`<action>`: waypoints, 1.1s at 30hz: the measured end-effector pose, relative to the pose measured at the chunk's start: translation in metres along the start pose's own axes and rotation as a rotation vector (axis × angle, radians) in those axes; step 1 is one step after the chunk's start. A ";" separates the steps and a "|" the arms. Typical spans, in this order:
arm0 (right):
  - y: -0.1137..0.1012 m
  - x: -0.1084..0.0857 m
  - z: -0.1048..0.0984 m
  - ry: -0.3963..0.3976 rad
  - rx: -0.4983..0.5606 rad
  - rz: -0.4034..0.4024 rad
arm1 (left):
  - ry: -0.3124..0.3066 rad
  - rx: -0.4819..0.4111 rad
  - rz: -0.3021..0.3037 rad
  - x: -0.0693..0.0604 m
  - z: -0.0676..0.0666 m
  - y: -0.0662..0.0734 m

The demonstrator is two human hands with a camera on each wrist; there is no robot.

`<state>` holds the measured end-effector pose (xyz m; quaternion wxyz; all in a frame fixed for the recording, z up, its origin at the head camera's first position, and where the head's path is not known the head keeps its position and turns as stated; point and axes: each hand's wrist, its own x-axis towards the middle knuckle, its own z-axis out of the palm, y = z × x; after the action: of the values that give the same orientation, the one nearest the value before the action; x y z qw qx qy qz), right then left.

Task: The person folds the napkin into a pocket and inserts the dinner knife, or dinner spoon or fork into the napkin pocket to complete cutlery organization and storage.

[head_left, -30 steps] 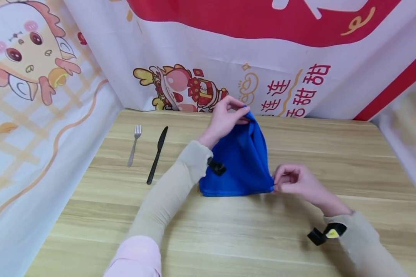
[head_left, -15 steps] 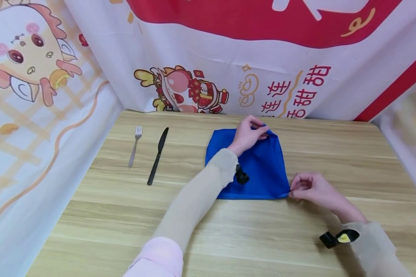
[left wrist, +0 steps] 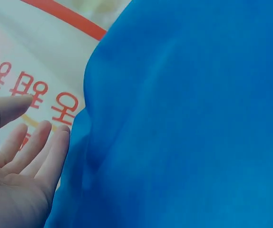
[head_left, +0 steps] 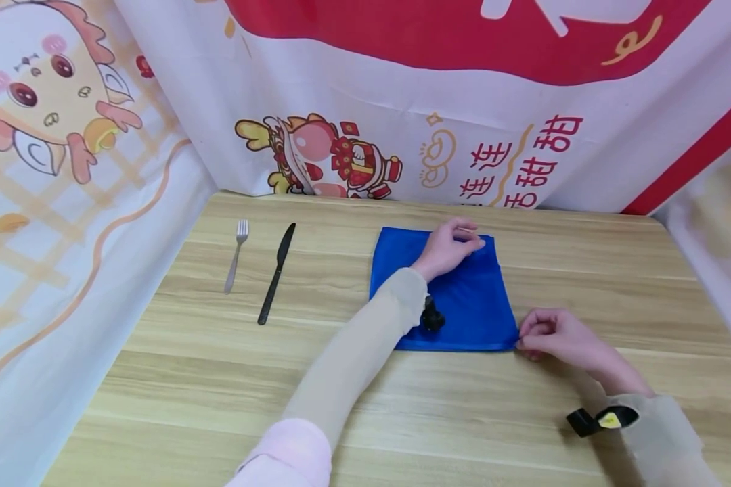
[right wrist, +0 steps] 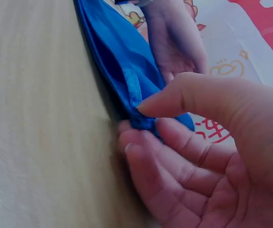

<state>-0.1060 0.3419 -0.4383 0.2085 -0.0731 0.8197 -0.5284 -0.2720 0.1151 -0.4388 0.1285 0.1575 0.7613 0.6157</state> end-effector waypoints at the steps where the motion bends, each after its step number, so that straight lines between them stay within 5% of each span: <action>1: 0.000 0.000 -0.002 -0.004 0.001 0.017 | -0.009 0.007 0.002 -0.001 -0.004 0.000; 5: -0.004 0.000 -0.009 -0.003 -0.012 0.073 | -0.015 0.001 0.026 -0.003 -0.030 0.003; 13: -0.020 0.012 -0.014 0.158 -0.118 0.170 | 0.077 0.111 0.162 -0.008 -0.102 -0.001; 19: -0.023 0.027 -0.014 0.151 -0.144 0.201 | 0.057 0.357 0.047 -0.016 -0.146 -0.022; 26: -0.017 0.029 -0.008 0.103 -0.138 0.221 | -0.083 0.577 0.019 -0.016 -0.158 -0.039; 33: -0.018 0.029 -0.015 0.080 -0.203 0.170 | -0.063 0.518 0.033 -0.017 -0.153 -0.040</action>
<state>-0.1404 0.3366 -0.4249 0.2109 -0.0031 0.8799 -0.4257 -0.3197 -0.0369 -0.4461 0.0975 0.2167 0.8865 0.3972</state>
